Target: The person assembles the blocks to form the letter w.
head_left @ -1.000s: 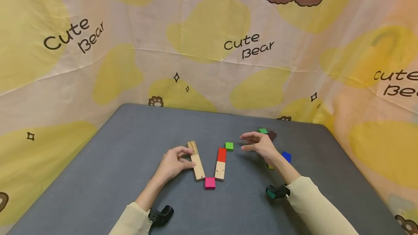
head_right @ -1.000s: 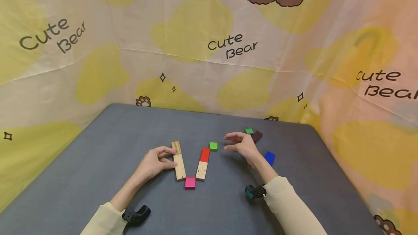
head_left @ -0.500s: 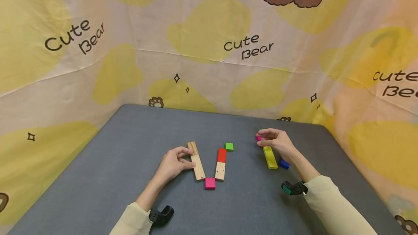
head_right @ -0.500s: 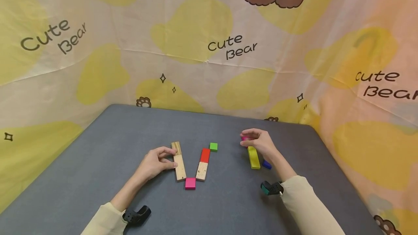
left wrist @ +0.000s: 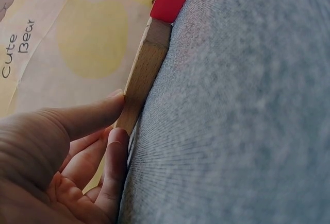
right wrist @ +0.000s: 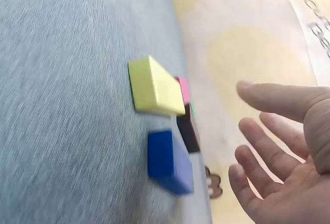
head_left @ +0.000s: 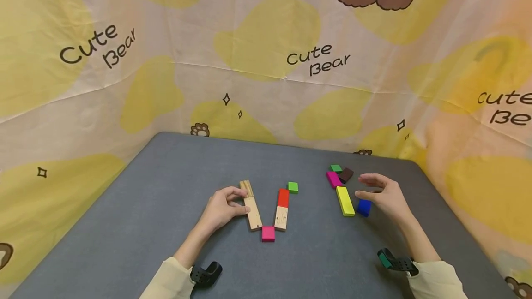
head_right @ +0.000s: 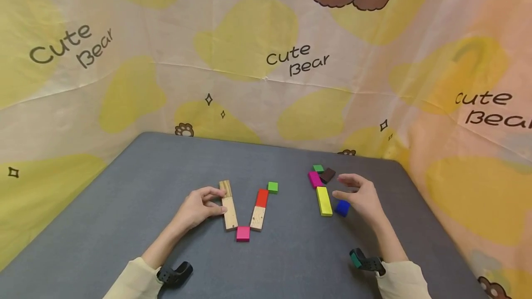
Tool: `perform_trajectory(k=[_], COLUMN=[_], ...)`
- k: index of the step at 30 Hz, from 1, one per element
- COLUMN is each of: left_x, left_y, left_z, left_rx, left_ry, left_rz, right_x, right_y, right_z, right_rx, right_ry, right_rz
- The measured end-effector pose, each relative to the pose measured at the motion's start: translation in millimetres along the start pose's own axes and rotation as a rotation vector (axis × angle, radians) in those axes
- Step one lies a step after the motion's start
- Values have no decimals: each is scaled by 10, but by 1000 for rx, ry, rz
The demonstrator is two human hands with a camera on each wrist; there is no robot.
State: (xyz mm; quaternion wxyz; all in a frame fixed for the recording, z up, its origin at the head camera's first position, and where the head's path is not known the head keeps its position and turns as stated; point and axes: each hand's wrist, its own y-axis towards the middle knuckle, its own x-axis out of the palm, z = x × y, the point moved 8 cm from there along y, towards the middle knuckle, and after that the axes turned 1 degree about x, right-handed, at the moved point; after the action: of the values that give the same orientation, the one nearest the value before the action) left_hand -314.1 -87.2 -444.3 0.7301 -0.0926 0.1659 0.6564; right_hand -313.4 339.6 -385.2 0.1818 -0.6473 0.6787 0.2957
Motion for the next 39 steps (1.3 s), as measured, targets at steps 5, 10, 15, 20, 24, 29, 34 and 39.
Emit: perform_trajectory(k=[5, 10, 15, 20, 24, 29, 34, 39], left_x=[-1, 3, 11, 12, 4, 15, 26, 3], left_y=[3, 2, -3, -14, -13, -14, -17, -22], left_z=[11, 17, 7, 10, 14, 22, 19, 11], left_rx=[7, 11, 11, 16, 20, 18, 19, 15], left_ry=[2, 2, -8, -8, -3, 0, 6, 24], left_rz=[9, 7, 1, 2, 8, 10, 6, 21], right_x=[-107, -110, -54, -14, 6, 7, 6, 19], right_y=[-118, -166, -168, -171, -157, -159, -165, -156], right_z=[135, 277, 426, 590, 656, 675, 682, 684], right_rx=[1, 21, 46, 66, 78, 82, 75, 74], right_ry=[-29, 9, 52, 94, 121, 130, 121, 126], right_rz=[17, 5, -33, -63, -79, -96, -112, -123])
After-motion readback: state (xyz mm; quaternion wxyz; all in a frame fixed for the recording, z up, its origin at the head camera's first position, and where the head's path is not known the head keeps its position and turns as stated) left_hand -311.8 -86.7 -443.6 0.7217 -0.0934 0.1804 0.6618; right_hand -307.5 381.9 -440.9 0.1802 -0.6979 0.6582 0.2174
